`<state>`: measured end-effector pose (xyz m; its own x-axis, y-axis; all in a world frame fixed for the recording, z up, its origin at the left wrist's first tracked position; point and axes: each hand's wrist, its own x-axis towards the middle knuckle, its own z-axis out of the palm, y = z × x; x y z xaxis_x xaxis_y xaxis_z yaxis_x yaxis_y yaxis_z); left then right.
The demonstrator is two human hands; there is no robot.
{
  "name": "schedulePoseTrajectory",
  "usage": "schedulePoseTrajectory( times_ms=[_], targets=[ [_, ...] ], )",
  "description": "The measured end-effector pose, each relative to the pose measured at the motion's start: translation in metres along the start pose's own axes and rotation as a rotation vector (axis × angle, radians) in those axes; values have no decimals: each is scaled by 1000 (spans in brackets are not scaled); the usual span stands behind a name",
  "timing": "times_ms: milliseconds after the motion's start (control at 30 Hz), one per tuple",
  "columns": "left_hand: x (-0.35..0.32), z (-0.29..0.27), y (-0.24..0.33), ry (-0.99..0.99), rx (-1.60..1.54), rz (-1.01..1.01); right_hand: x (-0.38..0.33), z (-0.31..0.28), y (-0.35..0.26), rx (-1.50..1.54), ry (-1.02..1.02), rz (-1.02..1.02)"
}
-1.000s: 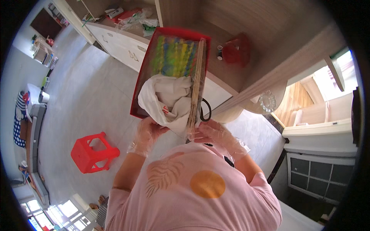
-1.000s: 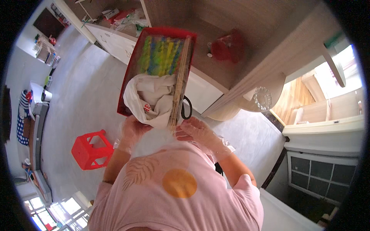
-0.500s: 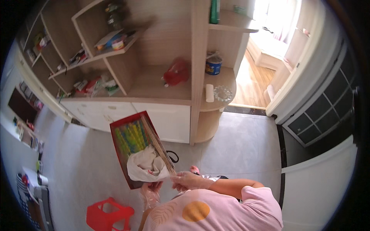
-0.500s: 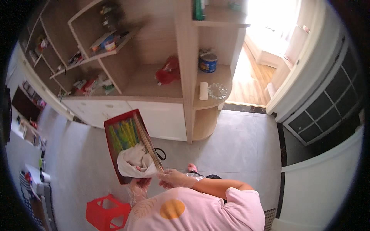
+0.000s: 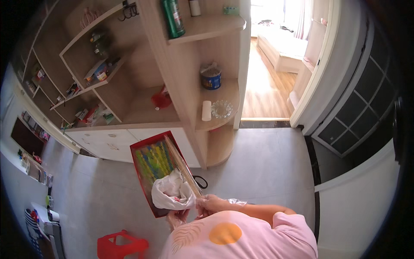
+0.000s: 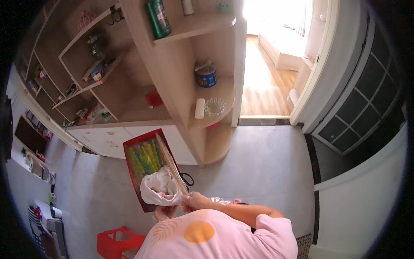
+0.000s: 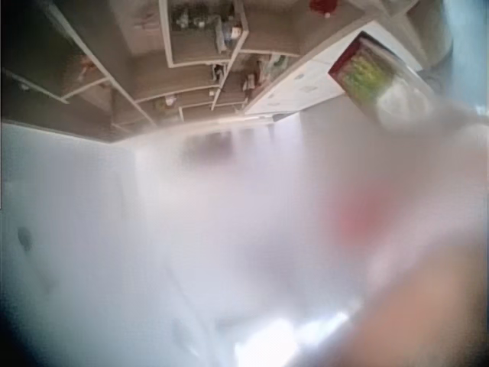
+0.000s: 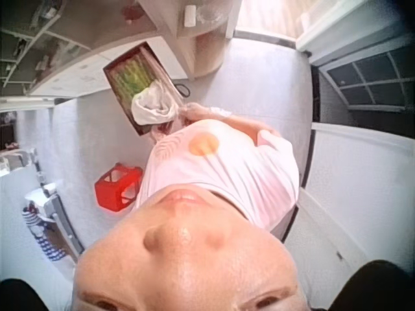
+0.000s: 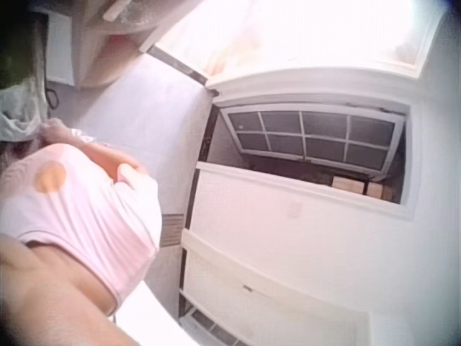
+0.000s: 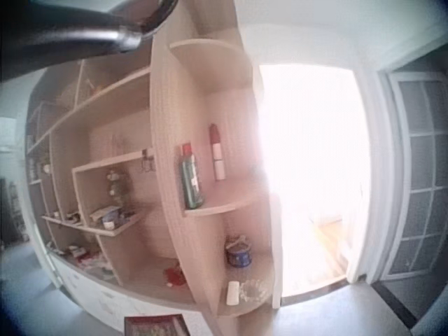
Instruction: The person organizes a wooden shelving unit by moving various household items. They handle a green box, a glass plate, a plastic bag, a green bottle, a roll of paper towels, a red spray can, a red tray containing scissors and a cloth, and spools of thread. The person picks up, inspects, and places these items onto different shelves.
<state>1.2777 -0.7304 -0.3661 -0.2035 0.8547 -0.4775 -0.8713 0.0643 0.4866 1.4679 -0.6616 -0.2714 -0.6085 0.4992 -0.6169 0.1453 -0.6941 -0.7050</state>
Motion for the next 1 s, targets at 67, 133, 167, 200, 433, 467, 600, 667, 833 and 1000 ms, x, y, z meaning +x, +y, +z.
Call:
schedulePoseTrajectory(
  times_ms=[67, 133, 167, 200, 433, 467, 600, 667, 833, 1000],
  targets=[
    [-4, 25, -27, -2, 10, -20, -23, -27, -3, -80, 61, -29],
    [-11, 50, -56, 6, 24, -54, -41, -58, -2, -26, 74, -63],
    [-13, 59, -72, 16, 33, -78, -49, -75, 0, 49, 63, -75],
    [-14, 74, -82, -11, -11, -79, -56, -90, -1, 116, 49, -94],
    [-20, 133, -141, 3, -107, -117, -138, -143, -34, 391, -118, -143],
    [4, 100, -153, -53, -149, -189, -140, -150, -32, 406, -102, -164],
    [10, 112, -159, -6, -155, -210, -148, -169, -35, 254, -164, -237],
    [1, 142, -152, 33, -65, -146, -148, -172, -35, 288, -139, -271],
    [-9, 133, -127, -23, 6, -158, -146, -188, -69, 442, 8, -331],
    [-25, 93, -95, 113, -51, -25, -85, -214, -118, 240, 101, -454]
  ],
)
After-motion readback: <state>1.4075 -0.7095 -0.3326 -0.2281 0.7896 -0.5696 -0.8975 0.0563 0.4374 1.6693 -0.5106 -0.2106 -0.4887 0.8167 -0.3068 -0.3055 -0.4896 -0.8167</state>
